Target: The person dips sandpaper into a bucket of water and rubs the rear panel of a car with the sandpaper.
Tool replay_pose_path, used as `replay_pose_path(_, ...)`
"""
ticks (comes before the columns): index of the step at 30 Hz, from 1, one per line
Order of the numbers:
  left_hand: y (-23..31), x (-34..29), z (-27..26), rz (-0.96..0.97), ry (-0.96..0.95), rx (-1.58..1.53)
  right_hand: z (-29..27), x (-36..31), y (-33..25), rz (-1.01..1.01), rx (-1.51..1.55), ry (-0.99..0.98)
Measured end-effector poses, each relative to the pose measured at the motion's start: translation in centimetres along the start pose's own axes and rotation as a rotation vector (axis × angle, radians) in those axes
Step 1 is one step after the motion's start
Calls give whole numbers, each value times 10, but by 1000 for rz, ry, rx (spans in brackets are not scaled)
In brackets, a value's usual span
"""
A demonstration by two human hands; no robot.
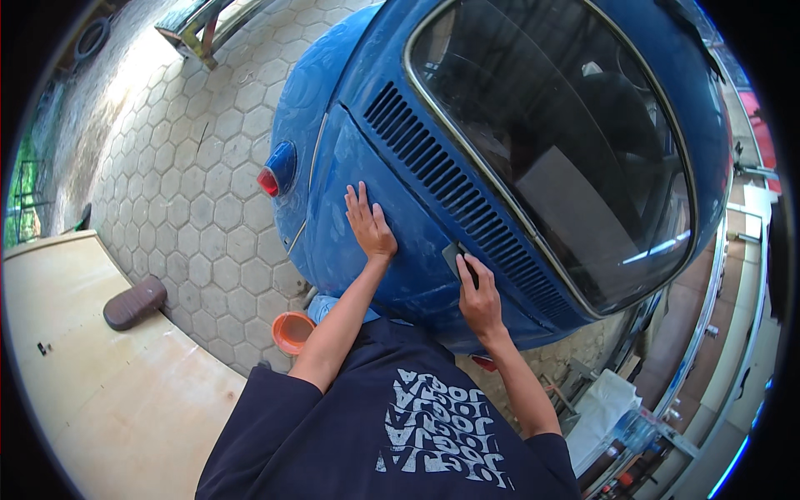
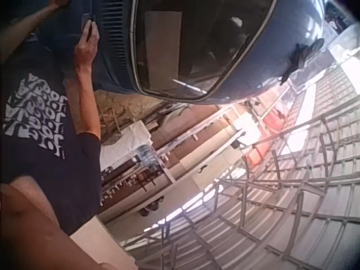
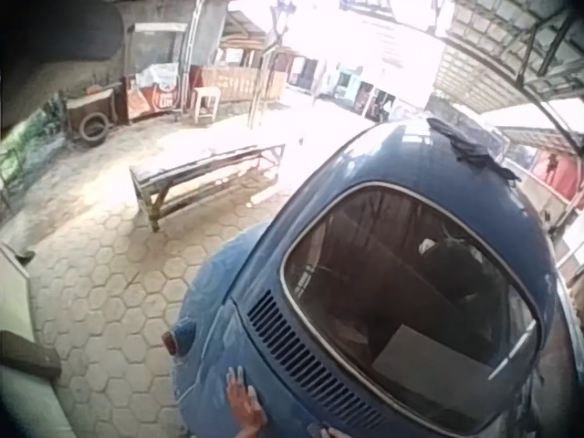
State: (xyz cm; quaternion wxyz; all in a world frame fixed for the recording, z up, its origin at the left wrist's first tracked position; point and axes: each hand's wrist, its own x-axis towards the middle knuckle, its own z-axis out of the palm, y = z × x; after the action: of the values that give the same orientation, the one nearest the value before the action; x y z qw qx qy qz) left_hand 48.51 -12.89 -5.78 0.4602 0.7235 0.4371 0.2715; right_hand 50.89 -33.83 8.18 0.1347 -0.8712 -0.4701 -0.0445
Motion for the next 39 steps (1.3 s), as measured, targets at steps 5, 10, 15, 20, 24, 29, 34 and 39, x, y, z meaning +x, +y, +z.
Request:
replay_pose_path(5, -4, -6, -4, -24, -8, 16, -1, 2, -4, 61, 52, -123)
replay_pose_path(10, -2, -9, -4, -28, -22, 12, 4, 27, -16, 77, 87, -181)
replay_pose_path(15, -3, -5, -5, -16, -28, -6, 32, 100, -48, 95, 88, -256)
replay_pose_path(20, -2, -4, 1, -10, -23, 14, 39, 115, -47, 95, 102, -188)
replay_pose_path(24, -6, -4, -2, -21, -14, 14, 21, 80, -38, 86, 181, -216)
replay_pose_path(29, -6, -4, -2, 3, 3, 25, 3, 47, -20, 50, 147, -210)
replay_pose_path(34, -4, -1, 3, 20, -3, 15, 20, 75, -32, 47, 155, -129)
replay_pose_path(39, -7, 2, -2, 28, 26, 9, -20, -36, 17, 77, 135, -199)
